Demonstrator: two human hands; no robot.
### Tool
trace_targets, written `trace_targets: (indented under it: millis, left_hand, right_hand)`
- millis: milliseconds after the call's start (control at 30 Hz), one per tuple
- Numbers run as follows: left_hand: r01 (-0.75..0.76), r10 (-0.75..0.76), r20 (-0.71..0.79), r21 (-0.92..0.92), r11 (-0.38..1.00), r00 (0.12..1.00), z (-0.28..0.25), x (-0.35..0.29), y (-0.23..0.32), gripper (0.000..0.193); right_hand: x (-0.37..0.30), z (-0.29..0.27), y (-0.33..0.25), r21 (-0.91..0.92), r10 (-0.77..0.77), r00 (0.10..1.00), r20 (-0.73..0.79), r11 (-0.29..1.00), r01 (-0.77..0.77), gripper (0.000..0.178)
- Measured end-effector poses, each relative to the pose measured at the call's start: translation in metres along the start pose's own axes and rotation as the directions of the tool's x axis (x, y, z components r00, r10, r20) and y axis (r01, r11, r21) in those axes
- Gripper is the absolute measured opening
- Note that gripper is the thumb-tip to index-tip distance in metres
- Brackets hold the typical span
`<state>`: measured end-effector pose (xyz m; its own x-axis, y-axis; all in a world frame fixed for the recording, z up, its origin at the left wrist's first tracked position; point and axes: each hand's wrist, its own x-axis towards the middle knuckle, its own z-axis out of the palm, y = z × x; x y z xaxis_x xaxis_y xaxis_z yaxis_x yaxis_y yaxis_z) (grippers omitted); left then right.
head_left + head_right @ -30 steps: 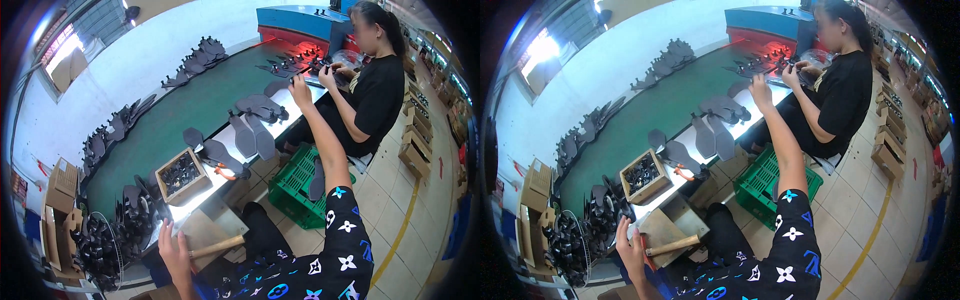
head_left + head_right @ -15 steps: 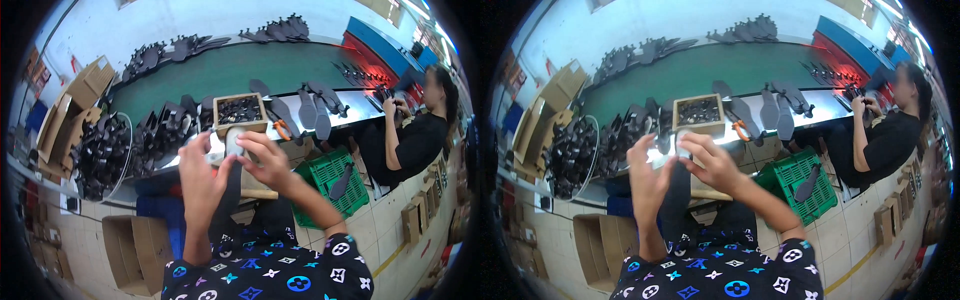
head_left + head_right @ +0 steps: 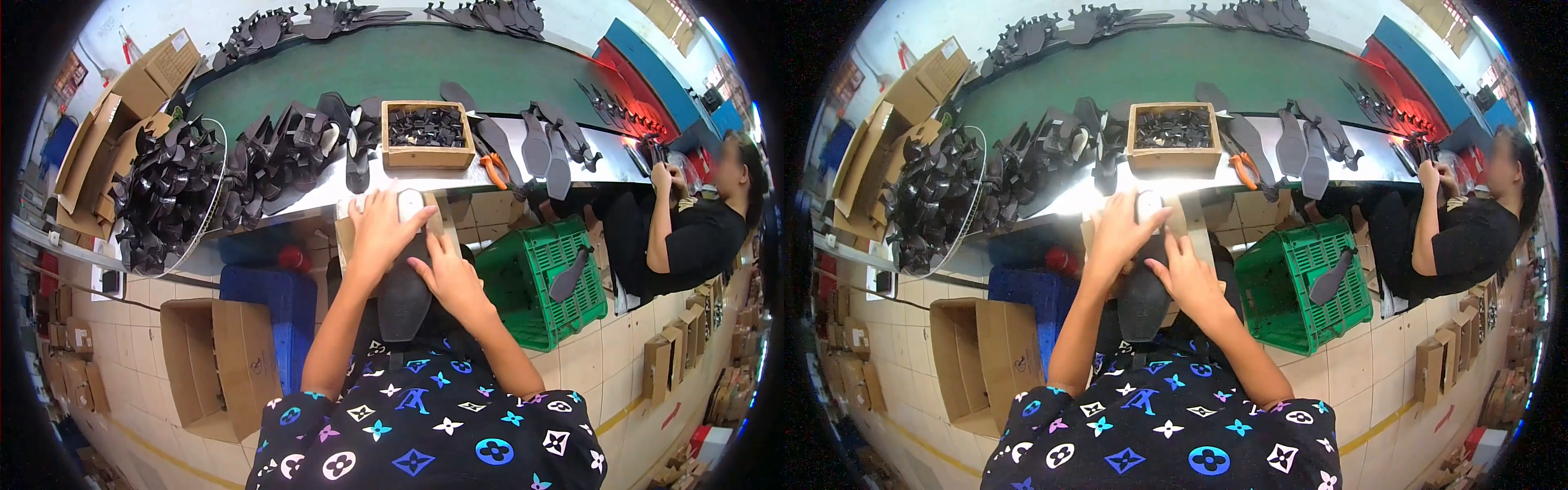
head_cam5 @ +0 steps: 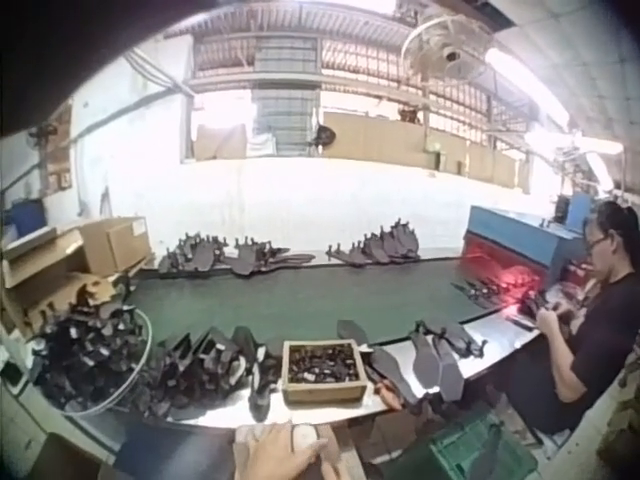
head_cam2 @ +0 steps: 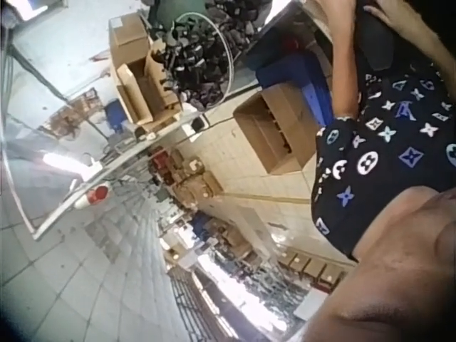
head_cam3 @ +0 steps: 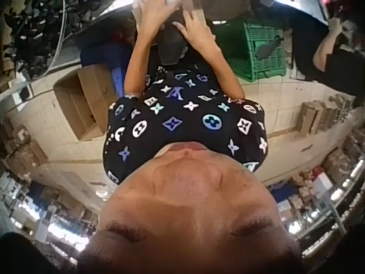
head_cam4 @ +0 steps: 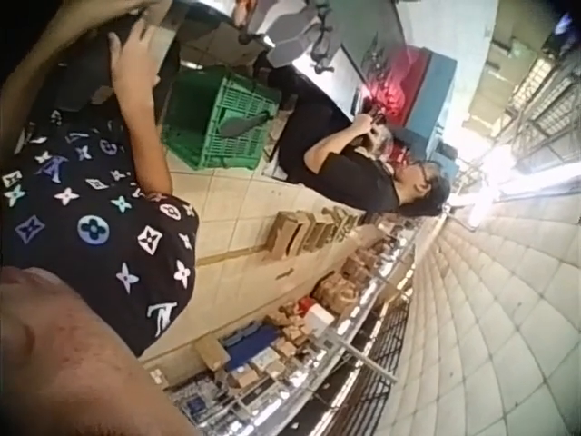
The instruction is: Manually assemble and secure shoe components using a hammer.
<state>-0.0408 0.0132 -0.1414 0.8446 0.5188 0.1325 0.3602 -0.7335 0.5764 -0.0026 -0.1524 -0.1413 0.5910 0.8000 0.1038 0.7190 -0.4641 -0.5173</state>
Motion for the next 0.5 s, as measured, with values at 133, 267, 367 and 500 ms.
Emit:
trace_targets:
  millis: [133, 267, 367, 500]
  left_hand:
    - [-0.009, 0.018, -0.087, 0.104, 0.995, 0.996, -0.001, 0.009, 0.044, 0.074]
    - [-0.020, -0.073, -0.140, -0.568, 0.823, 0.987, -0.045, 0.009, 0.048, 0.065]
    - [-0.064, 0.055, -0.050, -0.957, 0.284, 0.997, -0.072, 0.000, 0.019, 0.072]
    - [0.153, 0.423, -0.151, -0.782, -0.604, 0.893, -0.042, 0.019, -0.022, 0.068]
  right_hand:
    - [0.000, -0.006, -0.005, -0.063, 0.063, 0.978, 0.200, 0.997, -0.051, 0.060]
    - [-0.018, -0.030, 0.018, 0.132, 0.018, 0.968, 0.252, 0.990, -0.052, 0.076]
    - [-0.047, -0.044, 0.057, 0.356, -0.006, 0.936, 0.351, 0.926, -0.127, 0.085]
    - [-0.105, -0.034, 0.107, 0.588, 0.156, 0.944, 0.291, 0.749, -0.305, 0.065]
